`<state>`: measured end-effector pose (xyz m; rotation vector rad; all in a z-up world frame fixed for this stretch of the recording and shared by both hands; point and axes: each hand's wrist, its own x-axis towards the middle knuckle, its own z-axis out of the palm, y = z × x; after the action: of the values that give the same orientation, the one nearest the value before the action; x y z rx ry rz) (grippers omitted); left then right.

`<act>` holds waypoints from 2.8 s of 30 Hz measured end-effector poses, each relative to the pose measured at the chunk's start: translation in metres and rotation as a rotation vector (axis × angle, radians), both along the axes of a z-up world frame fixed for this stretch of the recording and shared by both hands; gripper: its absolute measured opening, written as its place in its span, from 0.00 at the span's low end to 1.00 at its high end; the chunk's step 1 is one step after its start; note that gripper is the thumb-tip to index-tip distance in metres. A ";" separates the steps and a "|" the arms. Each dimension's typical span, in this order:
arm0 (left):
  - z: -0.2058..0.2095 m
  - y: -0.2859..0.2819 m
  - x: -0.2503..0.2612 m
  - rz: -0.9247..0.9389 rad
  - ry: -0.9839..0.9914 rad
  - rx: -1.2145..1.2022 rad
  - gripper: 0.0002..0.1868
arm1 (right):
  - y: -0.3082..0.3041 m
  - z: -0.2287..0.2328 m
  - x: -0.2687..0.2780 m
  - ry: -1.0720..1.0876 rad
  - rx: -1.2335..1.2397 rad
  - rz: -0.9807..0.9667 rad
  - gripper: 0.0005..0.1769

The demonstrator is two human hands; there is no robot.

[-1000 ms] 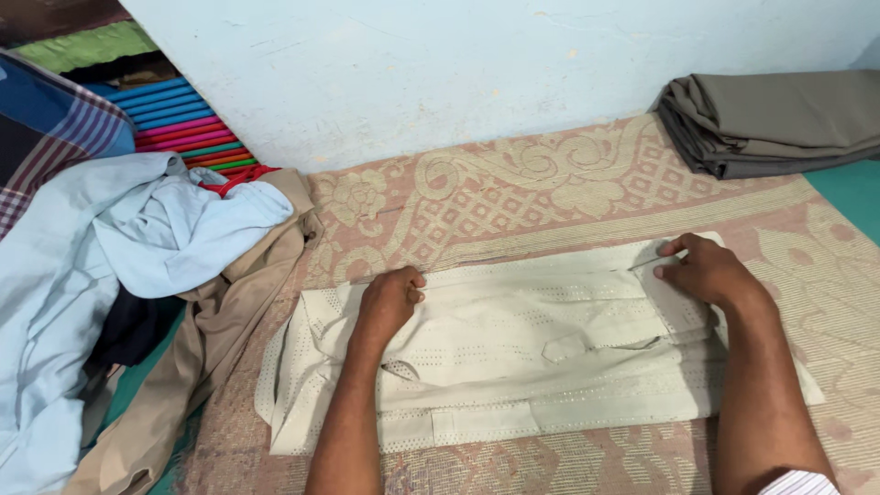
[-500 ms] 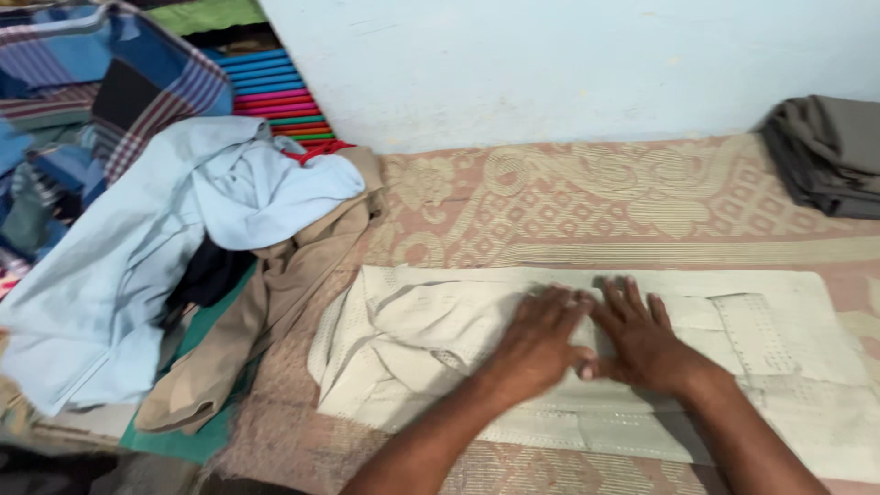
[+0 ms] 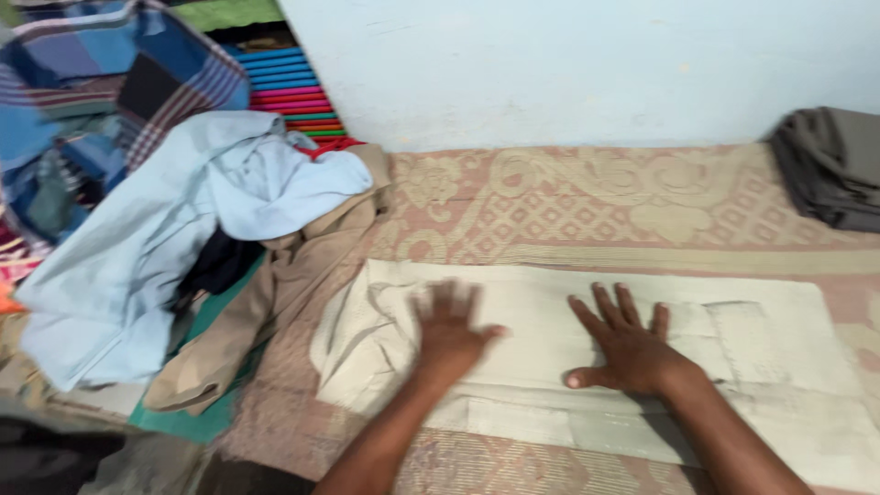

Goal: The person folds a light-colored long-sleeved garment by hand on a bed, smoothing the fabric, aligning the sleeves, and finishing with the collar section.

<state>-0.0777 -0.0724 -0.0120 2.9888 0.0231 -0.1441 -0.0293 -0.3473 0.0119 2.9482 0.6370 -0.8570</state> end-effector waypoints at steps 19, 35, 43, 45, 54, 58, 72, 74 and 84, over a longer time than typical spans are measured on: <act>-0.012 -0.081 0.018 -0.286 -0.068 -0.138 0.44 | -0.001 -0.005 0.002 0.024 -0.015 0.005 0.75; -0.046 0.066 0.060 0.208 -0.206 0.106 0.41 | -0.005 -0.031 0.008 -0.413 0.409 0.001 0.65; -0.042 0.066 0.059 0.220 -0.132 0.100 0.42 | -0.029 -0.030 0.029 -0.302 0.244 -0.068 0.64; -0.042 0.067 0.058 0.207 -0.149 0.109 0.43 | -0.051 -0.029 0.031 -0.302 0.206 -0.085 0.64; -0.040 0.068 0.061 0.214 -0.106 0.063 0.43 | -0.169 -0.031 0.038 -0.337 0.327 -0.122 0.52; -0.042 0.069 0.057 0.213 -0.120 0.046 0.43 | -0.200 -0.046 0.052 -0.500 0.256 -0.203 0.53; -0.044 0.071 0.062 0.227 -0.113 0.039 0.42 | -0.215 -0.050 0.051 -0.472 0.646 -0.453 0.45; -0.044 0.070 0.062 0.238 -0.115 0.026 0.42 | -0.217 -0.049 0.052 -0.475 0.671 -0.415 0.45; -0.055 0.076 0.071 0.260 -0.100 0.027 0.38 | -0.225 -0.055 0.063 -0.424 0.625 -0.507 0.45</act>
<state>-0.0067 0.0036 -0.0669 2.9798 0.4025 0.0350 0.0336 -0.5718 -0.0431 3.7619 0.1349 0.0306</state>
